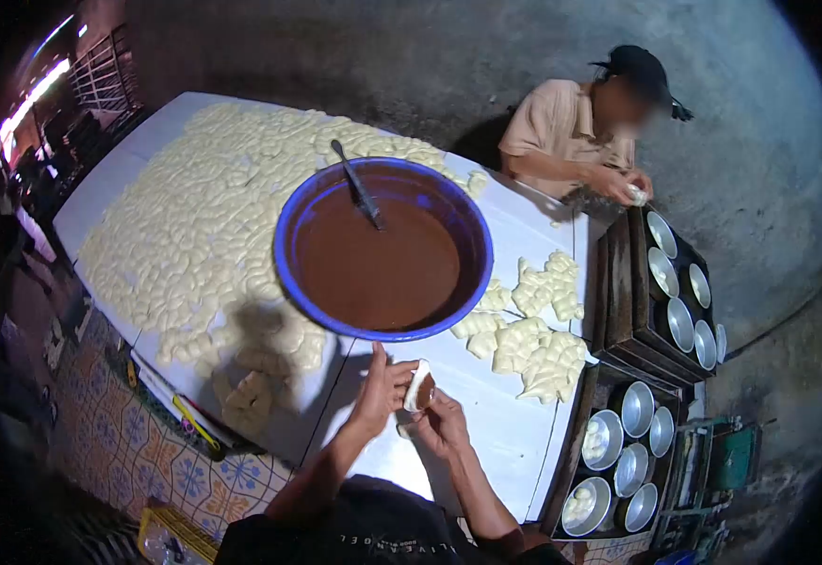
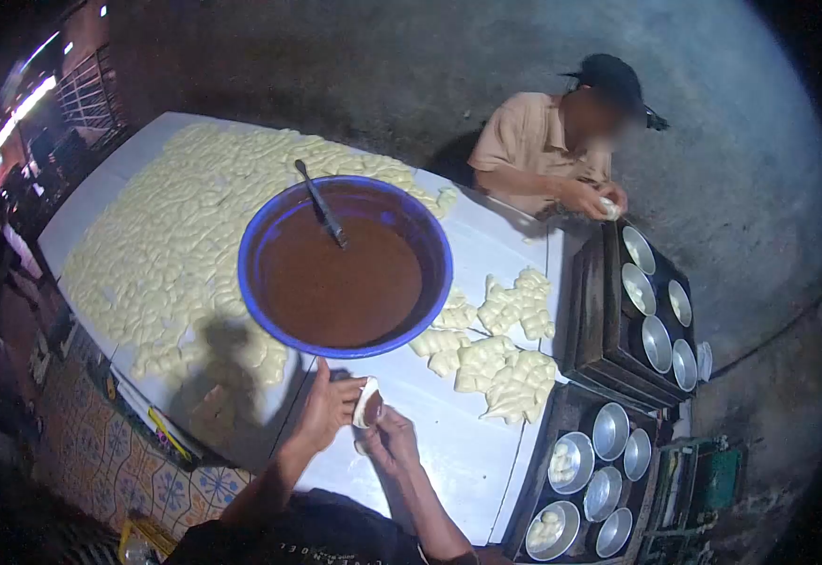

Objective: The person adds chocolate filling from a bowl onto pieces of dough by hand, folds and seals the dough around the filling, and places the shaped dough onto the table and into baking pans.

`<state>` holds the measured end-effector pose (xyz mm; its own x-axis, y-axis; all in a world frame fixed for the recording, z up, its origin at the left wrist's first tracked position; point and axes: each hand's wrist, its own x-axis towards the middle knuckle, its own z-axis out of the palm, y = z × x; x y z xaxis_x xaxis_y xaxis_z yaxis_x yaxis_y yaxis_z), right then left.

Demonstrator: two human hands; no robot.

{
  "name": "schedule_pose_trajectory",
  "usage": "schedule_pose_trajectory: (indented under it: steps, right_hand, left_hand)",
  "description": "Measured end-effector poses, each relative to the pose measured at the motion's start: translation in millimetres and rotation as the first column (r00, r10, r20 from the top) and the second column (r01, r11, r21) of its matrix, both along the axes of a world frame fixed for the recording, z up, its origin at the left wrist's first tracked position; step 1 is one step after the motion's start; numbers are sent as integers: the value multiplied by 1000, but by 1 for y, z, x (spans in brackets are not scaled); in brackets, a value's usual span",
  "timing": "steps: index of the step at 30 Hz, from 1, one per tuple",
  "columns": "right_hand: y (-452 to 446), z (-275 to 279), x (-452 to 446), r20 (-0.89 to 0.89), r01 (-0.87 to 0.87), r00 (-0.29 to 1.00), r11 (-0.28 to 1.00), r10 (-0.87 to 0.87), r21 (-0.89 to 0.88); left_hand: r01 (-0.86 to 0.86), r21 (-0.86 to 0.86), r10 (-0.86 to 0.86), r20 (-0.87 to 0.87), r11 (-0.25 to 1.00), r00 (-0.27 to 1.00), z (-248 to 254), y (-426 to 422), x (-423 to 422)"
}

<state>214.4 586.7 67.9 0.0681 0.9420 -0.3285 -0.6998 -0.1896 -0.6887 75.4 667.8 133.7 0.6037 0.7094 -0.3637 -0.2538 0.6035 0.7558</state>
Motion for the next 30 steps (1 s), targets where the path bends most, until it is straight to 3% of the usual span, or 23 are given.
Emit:
schedule_pose_trajectory:
  steps: [2, 3, 4, 5, 6, 7, 8, 10, 12, 13, 14, 16, 18, 20, 21, 23, 24, 25, 26, 27, 28, 29, 30]
  right_hand:
    - [-9, 7, -8, -94, 180, 979, 983, -183, -32]
    - [-13, 5, -11, 339, 185, 918, 978, -207, 97]
    - [-17, 4, -12, 701, 129, 669, 968, -246, 217]
    - [-25, 14, -15, 786, 44, 582, 973, -209, 227]
    - [-30, 17, -12, 961, -95, 155, 965, -227, 243]
    - [-35, 22, -11, 960, -163, 124, 949, -252, 271]
    - [-37, 28, -7, 954, -232, 92, 926, -284, 298]
    - [-38, 30, -1, 943, -241, 160, 914, -293, 325]
    - [-36, 38, -5, 634, 146, 688, 923, -352, 355]
    - [-33, 37, -1, 642, 156, 642, 892, -418, 424]
    - [-34, 29, 4, 570, 120, 739, 903, -358, 412]
    - [-38, 43, -2, 709, -42, 645, 912, -286, 407]
    - [-44, 42, -10, 739, -83, 619, 914, -266, 398]
    - [-51, 28, -3, 793, -118, 603, 973, -89, 198]
    - [-53, 21, 0, 834, -130, 545, 974, -87, 187]
    - [-53, 24, -9, 811, -78, 582, 988, -62, 131]
    - [-52, 28, -15, 788, -30, 614, 996, -44, 79]
    - [-50, 8, -15, 819, -87, 560, 974, -126, 209]
    - [-51, 12, -10, 792, -177, 605, 984, 89, 26]
    - [-50, 19, -3, 543, -339, 763, 933, 349, -124]
    - [-49, 24, 5, 211, -520, 804, 829, 556, -204]
    - [-47, 20, 11, -15, -716, 696, 692, 718, -93]
    - [-47, 15, 11, -19, -714, 698, 694, 716, -95]
  left_hand:
    - [-135, 89, 150, -187, 987, 971, -8, -27, 6]
    - [-148, 112, 174, -285, 983, 943, -10, -35, 6]
    - [-198, 93, 214, -212, 976, 953, -11, -44, 10]
    - [-129, 276, 201, -251, 952, 947, -16, -50, 8]
    - [-43, 446, 190, -293, 894, 937, -22, -56, 5]
    - [-38, 445, 184, -290, 895, 939, -29, -60, 3]
    - [-18, 575, 240, -313, 818, 919, -28, -62, 1]
    - [132, 729, 253, -393, 672, 884, -25, -63, -6]
    - [60, 657, 181, -293, 751, 939, -6, -68, -10]
    - [59, 657, 182, -293, 752, 939, -12, -69, -9]
    - [-15, 614, 174, -199, 789, 964, -24, -71, -6]
    - [-89, 558, 176, -105, 825, 979, -28, -71, -9]
    - [4, 210, 39, -200, 978, 979, -20, -69, -13]
    - [-102, 211, 130, -124, 972, 984, -45, -77, -9]
    - [-130, 282, 179, -153, 951, 972, -45, -82, -8]
    - [-149, 349, 223, -182, 925, 958, -50, -87, -9]
    - [-151, 522, 274, -168, 840, 947, -55, -88, -10]
    - [-146, 676, 322, -141, 722, 936, -58, -88, -12]
    - [-142, 674, 318, -144, 725, 937, -56, -87, -19]
    - [-91, 615, 193, -102, 783, 976, -48, -87, -28]
    - [-30, 554, 69, -49, 832, 996, -39, -88, -37]
    - [4, 394, -38, 78, 919, 996, -30, -89, -42]
    - [7, 390, -40, 76, 921, 996, -35, -88, -43]
